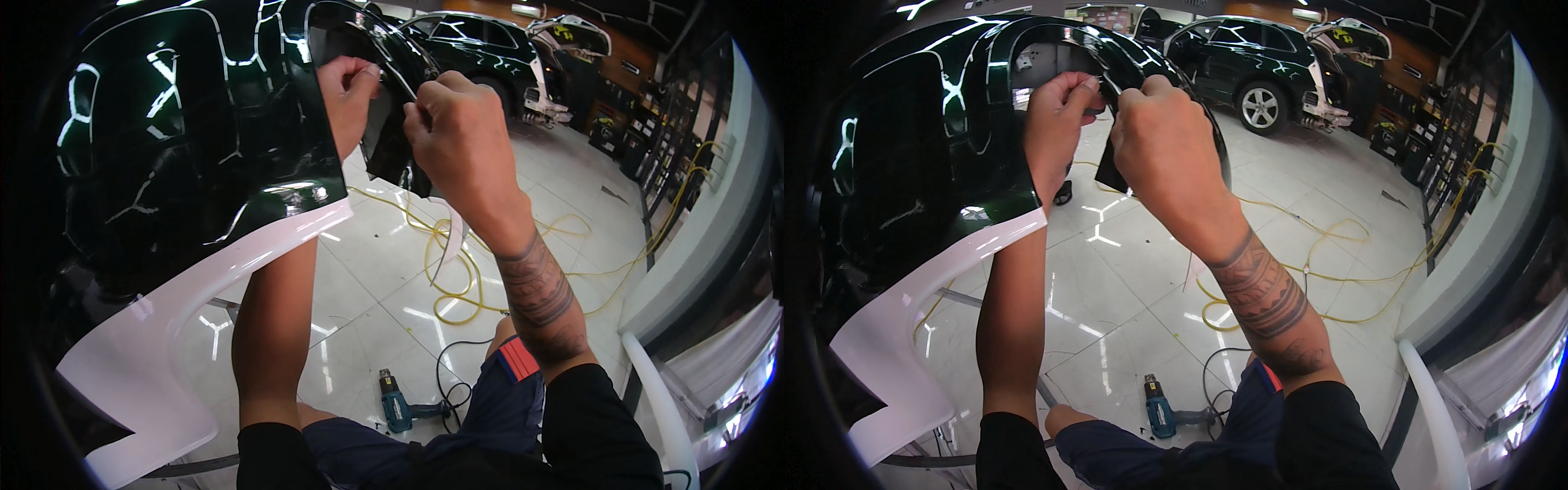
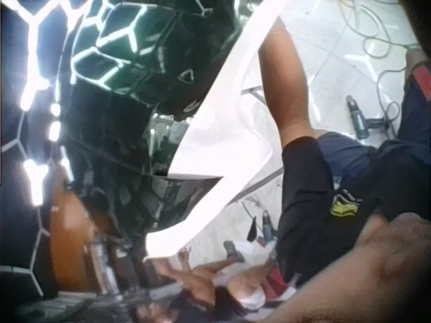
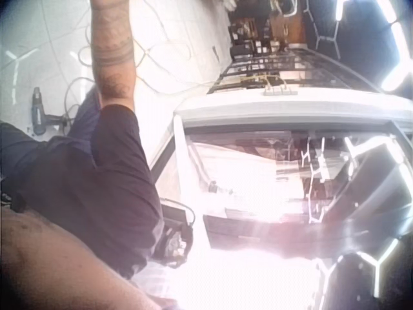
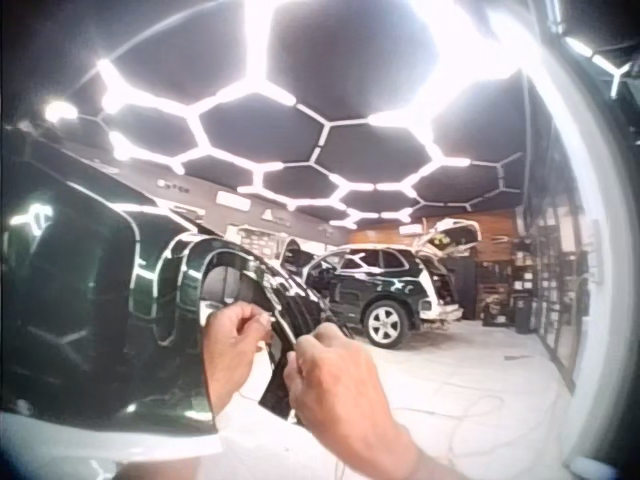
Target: The person applies a clear protective film to a dark green car fender using a red squeegee, a heat gun, and a knife. They smooth the film, heat and stretch it around curves, and trim excess material along the edges.
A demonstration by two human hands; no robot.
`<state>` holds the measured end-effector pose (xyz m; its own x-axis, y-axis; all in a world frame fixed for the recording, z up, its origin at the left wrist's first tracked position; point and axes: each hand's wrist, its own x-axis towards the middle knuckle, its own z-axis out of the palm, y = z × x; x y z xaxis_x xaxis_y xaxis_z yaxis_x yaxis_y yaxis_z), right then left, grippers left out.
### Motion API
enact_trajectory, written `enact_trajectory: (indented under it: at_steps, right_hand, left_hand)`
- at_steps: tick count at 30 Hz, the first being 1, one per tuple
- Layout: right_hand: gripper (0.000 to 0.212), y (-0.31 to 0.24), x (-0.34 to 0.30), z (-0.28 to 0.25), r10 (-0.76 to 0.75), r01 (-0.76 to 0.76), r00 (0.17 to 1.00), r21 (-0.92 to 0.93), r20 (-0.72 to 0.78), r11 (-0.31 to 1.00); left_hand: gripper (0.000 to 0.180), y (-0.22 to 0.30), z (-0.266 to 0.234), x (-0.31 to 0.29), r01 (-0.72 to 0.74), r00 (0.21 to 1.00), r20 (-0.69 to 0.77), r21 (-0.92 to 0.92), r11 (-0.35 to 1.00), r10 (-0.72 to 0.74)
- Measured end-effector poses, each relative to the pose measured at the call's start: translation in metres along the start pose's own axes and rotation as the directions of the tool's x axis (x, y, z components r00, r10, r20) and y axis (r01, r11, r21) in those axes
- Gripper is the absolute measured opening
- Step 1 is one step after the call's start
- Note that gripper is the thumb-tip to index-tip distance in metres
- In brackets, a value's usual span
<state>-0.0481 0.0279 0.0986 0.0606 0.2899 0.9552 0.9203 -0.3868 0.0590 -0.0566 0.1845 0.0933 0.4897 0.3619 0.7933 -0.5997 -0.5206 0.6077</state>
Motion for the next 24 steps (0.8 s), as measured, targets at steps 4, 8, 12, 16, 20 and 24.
enact_trajectory:
  at_steps: [4, 8, 12, 16, 20, 24]
  right_hand:
    - [0.008, 0.000, -0.002, 0.004, -0.017, 0.015, 0.999, -0.042, -0.029, 0.999]
    - [0.005, 0.001, -0.008, 0.002, 0.009, -0.009, 1.000, 0.024, -0.017, 1.000]
    - [0.019, 0.002, -0.010, 0.002, 0.001, -0.004, 0.996, 0.033, 0.088, 0.999]
    - [0.009, 0.001, -0.011, 0.001, 0.029, -0.031, 0.998, 0.044, 0.047, 0.999]
    - [0.006, -0.002, -0.011, 0.006, 0.020, -0.020, 1.000, 0.037, -0.002, 0.999]
    - [0.008, 0.004, -0.011, 0.006, 0.036, -0.036, 0.999, -0.026, -0.012, 0.999]
  left_hand:
    - [0.025, -0.001, -0.003, 0.001, -0.107, 0.987, -0.128, -0.031, 0.994, 0.102]
    - [0.032, -0.006, -0.010, 0.005, 0.068, 0.998, 0.012, -0.029, 0.997, -0.067]
    - [0.029, -0.002, -0.008, 0.000, 0.085, 0.996, 0.046, -0.051, 0.995, -0.083]
    - [0.027, -0.004, -0.007, 0.002, 0.098, 0.994, 0.062, -0.078, 0.992, -0.093]
    - [0.028, -0.013, -0.015, 0.006, 0.082, 0.996, 0.052, -0.079, 0.993, -0.078]
    - [0.031, 0.002, -0.001, 0.000, 0.009, 1.000, -0.004, 0.004, 1.000, -0.009]
